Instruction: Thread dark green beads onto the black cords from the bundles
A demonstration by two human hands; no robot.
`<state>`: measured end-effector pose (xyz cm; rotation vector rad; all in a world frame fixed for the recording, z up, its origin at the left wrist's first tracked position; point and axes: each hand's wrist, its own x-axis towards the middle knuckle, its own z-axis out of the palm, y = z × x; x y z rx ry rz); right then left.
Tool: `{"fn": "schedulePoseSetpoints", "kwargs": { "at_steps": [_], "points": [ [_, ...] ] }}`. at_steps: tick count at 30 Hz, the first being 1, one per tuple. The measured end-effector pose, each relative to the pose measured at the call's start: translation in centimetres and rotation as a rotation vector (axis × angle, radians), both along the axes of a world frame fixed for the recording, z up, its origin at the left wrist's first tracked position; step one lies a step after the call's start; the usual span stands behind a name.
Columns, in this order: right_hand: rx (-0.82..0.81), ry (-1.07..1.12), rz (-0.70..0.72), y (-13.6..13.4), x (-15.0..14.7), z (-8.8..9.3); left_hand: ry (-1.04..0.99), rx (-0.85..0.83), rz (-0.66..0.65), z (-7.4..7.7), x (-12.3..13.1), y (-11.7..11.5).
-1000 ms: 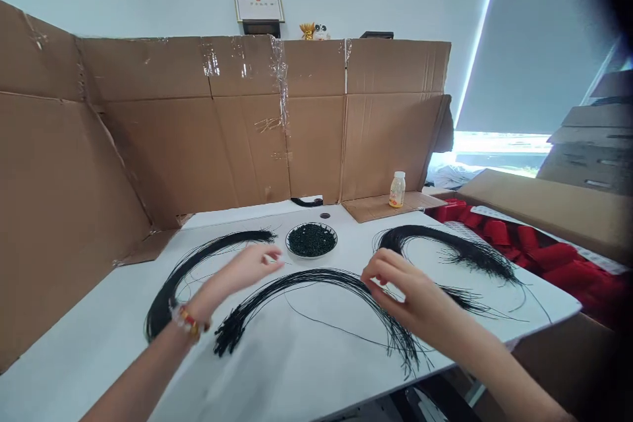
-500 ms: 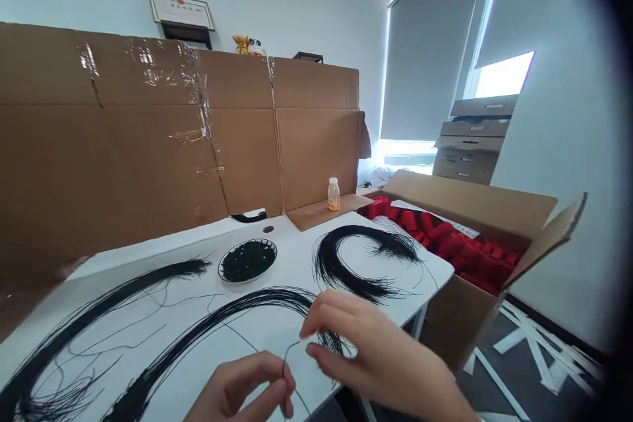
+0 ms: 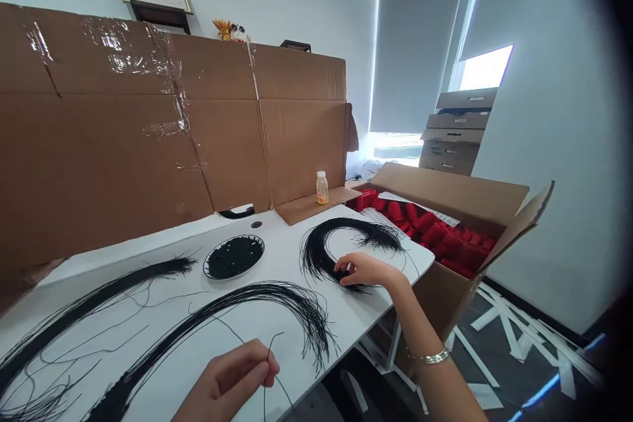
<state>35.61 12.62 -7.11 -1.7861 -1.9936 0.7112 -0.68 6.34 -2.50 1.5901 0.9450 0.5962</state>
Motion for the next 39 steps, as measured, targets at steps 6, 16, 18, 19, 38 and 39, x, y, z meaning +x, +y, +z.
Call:
{"fn": "schedulePoseSetpoints", "kwargs": {
  "at_steps": [6, 16, 18, 19, 38, 39],
  "points": [
    [0.102, 0.124, 0.046, 0.8, 0.0, -0.1, -0.033, 0.014, 0.053, 1.1, 0.9, 0.2],
    [0.394, 0.536, -0.068, 1.8, -2.2, 1.3, -0.147, 0.298, 0.19, 0.4, 6.1, 6.1],
    [0.37, 0.602, -0.07, 2.3, -3.0, 1.1, -0.143, 0.359, 0.18, 0.3, 7.2, 7.2],
    [0.349, 0.633, -0.066, 2.6, -3.4, 1.0, -0.137, 0.396, 0.171, 0.2, 7.8, 7.8],
    [0.175, 0.904, -0.118, 4.2, -5.2, -0.2, 0.081, 0.809, 0.047, -2.8, 13.2, 12.4],
    [0.185, 0.9, -0.121, 4.2, -5.2, -0.2, 0.088, 0.8, 0.036, -2.8, 13.1, 12.5]
  ]
}}
